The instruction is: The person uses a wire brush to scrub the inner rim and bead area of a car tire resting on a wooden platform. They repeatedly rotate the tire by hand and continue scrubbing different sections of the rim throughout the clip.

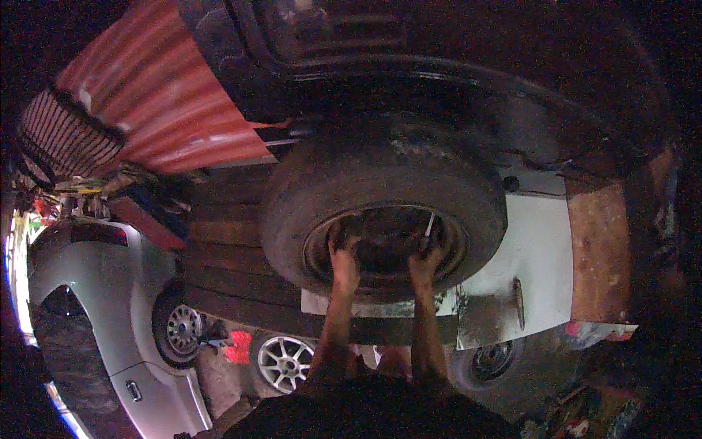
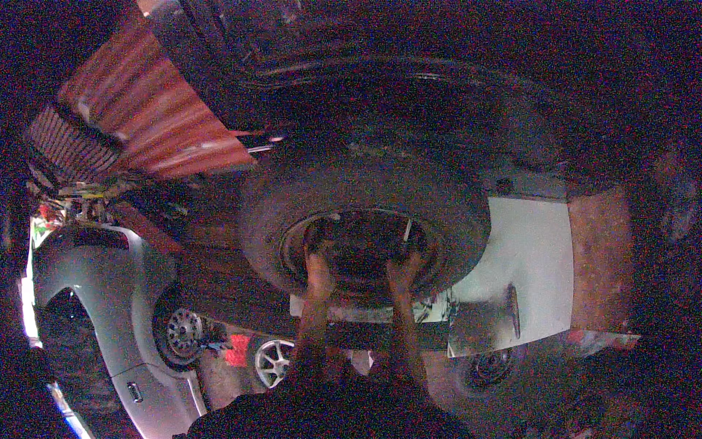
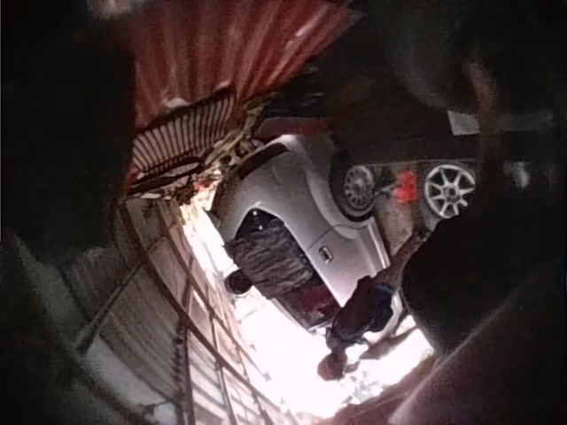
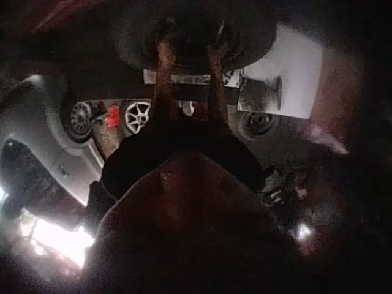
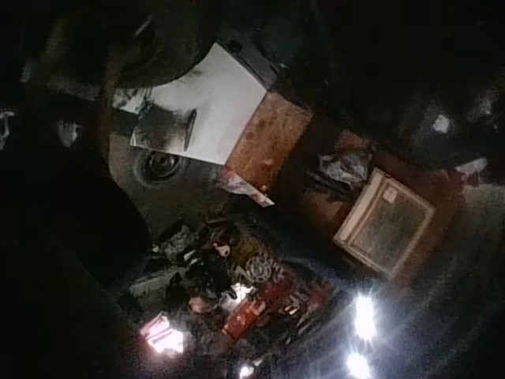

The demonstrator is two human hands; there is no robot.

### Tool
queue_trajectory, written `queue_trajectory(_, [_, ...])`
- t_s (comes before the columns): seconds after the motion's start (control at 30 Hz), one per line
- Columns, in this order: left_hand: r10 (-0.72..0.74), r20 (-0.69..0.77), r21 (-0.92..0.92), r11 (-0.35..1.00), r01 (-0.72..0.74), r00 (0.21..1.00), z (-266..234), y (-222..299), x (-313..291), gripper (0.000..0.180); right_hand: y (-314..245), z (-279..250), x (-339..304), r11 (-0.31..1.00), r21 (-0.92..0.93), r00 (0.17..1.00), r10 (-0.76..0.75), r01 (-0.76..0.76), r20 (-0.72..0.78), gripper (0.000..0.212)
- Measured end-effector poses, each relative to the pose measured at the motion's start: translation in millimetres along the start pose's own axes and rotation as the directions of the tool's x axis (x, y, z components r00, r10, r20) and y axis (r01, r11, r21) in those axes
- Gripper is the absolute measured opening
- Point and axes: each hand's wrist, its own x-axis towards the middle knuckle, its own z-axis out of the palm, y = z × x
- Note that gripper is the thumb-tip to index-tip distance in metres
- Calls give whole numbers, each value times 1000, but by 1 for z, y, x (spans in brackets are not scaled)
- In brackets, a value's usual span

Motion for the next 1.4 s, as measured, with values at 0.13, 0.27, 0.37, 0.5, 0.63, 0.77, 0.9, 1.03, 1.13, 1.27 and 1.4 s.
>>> queue_trajectory(0.13, [4, -14, 130, 991, -3, 1000, 46, 36, -3, 66, -4, -23, 10, 807, -530, 959, -156, 261, 236, 67])
queue_trajectory(0.27, [197, 138, 151, 964, -218, 971, 34, 39, 34, 70, 21, -23, 21, 554, -599, 812, -317, 578, 490, 73])
queue_trajectory(0.37, [44, 75, 353, 933, -68, 996, 37, 50, 5, 69, 1, -20, 10, 400, -742, 842, -229, 539, 488, 73])
queue_trajectory(0.5, [223, 178, 745, 606, -279, 959, 31, 96, -48, 65, -28, -3, -39, 297, -736, 789, -119, 608, 603, 70])
queue_trajectory(0.63, [343, 429, 743, 392, -542, 836, -14, 109, -47, 64, -33, 18, -65, 552, -584, 715, -32, 595, 699, 57])
queue_trajectory(0.77, [571, 552, 748, -17, -663, 608, -11, 138, -59, 76, -12, 24, -26, 328, -617, 698, -294, 715, 653, 49])
queue_trajectory(0.9, [645, 477, 836, -122, -536, 597, -8, 169, -68, 102, -47, 83, -70, 524, -741, 883, -47, 420, 467, 45])
queue_trajectory(1.03, [632, 475, 677, 182, -713, 612, 3, 180, -25, 124, -1, 86, -57, 77, -654, 652, -227, 752, 723, 42])
queue_trajectory(1.13, [636, 491, 711, 102, -696, 595, -11, 173, -18, 128, 17, 90, -53, 374, -495, 615, -364, 784, 699, 46])
queue_trajectory(1.27, [604, 454, 760, 122, -638, 656, -12, 172, -14, 129, 25, 76, -46, 323, -564, 645, -274, 760, 713, 55])
queue_trajectory(1.4, [618, 411, 805, 98, -585, 670, -27, 173, -14, 128, 2, 70, -48, 452, -610, 726, -135, 651, 675, 63])
